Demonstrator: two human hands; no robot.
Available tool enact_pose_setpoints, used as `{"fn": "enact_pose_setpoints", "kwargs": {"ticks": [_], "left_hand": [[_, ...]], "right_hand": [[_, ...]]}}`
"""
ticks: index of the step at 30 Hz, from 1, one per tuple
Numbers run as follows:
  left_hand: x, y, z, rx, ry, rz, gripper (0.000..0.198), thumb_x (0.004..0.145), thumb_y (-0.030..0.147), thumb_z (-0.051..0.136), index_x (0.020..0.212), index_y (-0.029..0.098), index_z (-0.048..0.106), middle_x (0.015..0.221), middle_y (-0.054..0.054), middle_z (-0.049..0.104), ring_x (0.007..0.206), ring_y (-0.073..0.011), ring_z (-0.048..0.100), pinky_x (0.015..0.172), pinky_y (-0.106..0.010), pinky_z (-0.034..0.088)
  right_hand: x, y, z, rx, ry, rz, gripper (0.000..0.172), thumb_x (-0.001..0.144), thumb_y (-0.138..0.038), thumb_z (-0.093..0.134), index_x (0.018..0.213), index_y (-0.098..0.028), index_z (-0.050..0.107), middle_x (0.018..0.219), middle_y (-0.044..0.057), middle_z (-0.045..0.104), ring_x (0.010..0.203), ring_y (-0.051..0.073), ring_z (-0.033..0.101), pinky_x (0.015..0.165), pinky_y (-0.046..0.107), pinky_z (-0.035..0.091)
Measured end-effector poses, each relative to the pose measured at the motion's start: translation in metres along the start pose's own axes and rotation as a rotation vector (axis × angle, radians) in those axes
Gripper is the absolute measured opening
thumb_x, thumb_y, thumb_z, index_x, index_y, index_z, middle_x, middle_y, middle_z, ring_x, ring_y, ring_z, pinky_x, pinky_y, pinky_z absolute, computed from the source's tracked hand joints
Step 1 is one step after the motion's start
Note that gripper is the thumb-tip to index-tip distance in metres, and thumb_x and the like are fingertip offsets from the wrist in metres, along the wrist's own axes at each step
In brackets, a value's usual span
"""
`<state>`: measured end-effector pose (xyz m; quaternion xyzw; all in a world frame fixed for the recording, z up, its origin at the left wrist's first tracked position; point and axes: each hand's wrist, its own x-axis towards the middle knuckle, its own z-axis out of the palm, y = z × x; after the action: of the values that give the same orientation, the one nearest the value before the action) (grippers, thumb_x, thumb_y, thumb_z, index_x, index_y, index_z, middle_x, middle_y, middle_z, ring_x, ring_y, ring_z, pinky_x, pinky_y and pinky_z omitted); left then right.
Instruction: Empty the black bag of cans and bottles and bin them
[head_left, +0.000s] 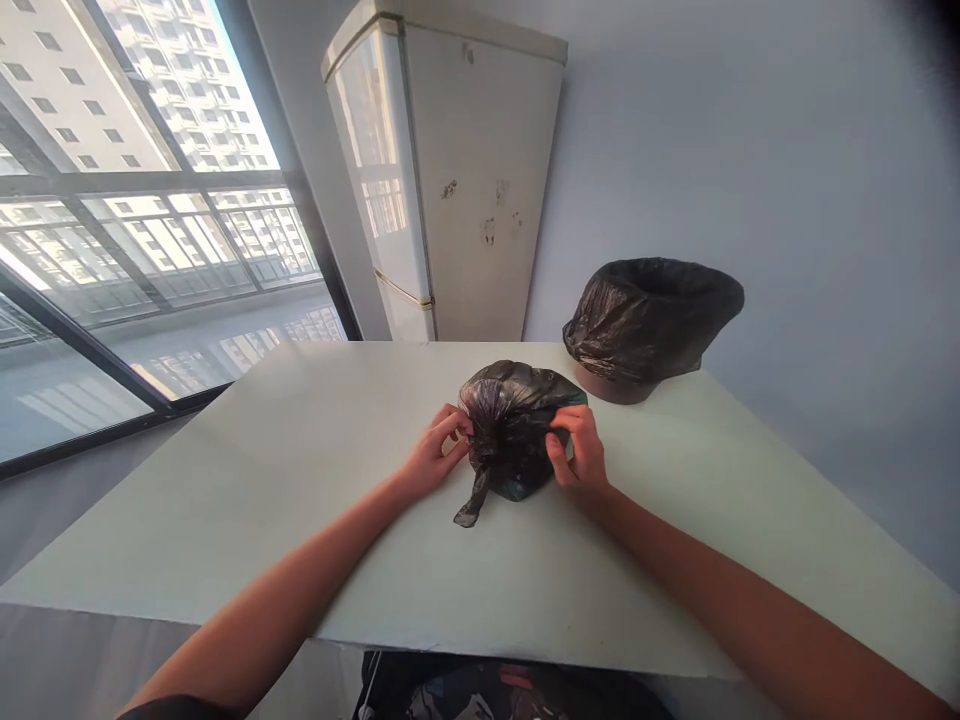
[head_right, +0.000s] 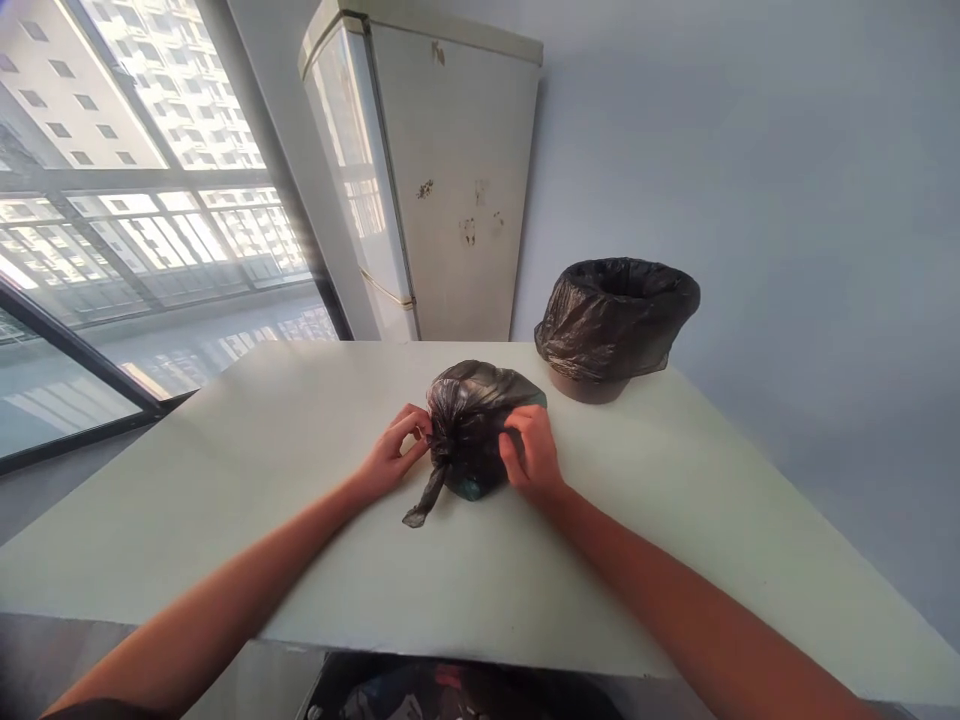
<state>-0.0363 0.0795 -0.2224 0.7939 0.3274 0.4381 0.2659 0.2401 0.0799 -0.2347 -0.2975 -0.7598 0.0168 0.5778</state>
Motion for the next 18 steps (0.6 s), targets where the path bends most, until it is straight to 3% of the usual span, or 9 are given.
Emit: {"fn": "enact_pose_setpoints", "kwargs": {"ticks": [6, 13, 18], "left_hand": [[0.001, 0.0, -0.002, -0.069, 0.085, 0.038, 0.019, 0.109, 0.035, 0.051, 0.099, 0.019, 0.056, 0.118, -0.011, 0.055, 0.108, -0.021, 0.053, 0.089, -0.033, 0.048], [-0.001, -0.006, -0.001, -0.113, 0.042, 0.003, 0.019, 0.109, 0.037, 0.052, 0.102, 0.02, 0.055, 0.105, -0.007, 0.058, 0.096, -0.0189, 0.054, 0.086, -0.032, 0.045], [-0.005, -0.01, 0.0, -0.084, -0.008, -0.075, 0.02, 0.109, 0.038, 0.049, 0.105, 0.02, 0.055, 0.094, -0.003, 0.059, 0.086, -0.0168, 0.053, 0.082, -0.03, 0.044]], "right_hand": [[-0.003, -0.006, 0.002, -0.021, -0.161, -0.071, 0.013, 0.1, -0.012, 0.054, 0.108, -0.022, 0.053, 0.102, 0.007, 0.058, 0.09, 0.025, 0.052, 0.082, 0.042, 0.043], [-0.006, -0.013, 0.003, 0.008, -0.105, -0.158, 0.016, 0.095, -0.01, 0.056, 0.1, -0.022, 0.048, 0.092, 0.005, 0.054, 0.081, 0.022, 0.048, 0.075, 0.037, 0.041], [-0.009, -0.03, 0.0, -0.046, -0.211, -0.456, 0.01, 0.092, -0.012, 0.052, 0.097, -0.021, 0.053, 0.084, 0.003, 0.056, 0.075, 0.021, 0.047, 0.073, 0.038, 0.038]]}}
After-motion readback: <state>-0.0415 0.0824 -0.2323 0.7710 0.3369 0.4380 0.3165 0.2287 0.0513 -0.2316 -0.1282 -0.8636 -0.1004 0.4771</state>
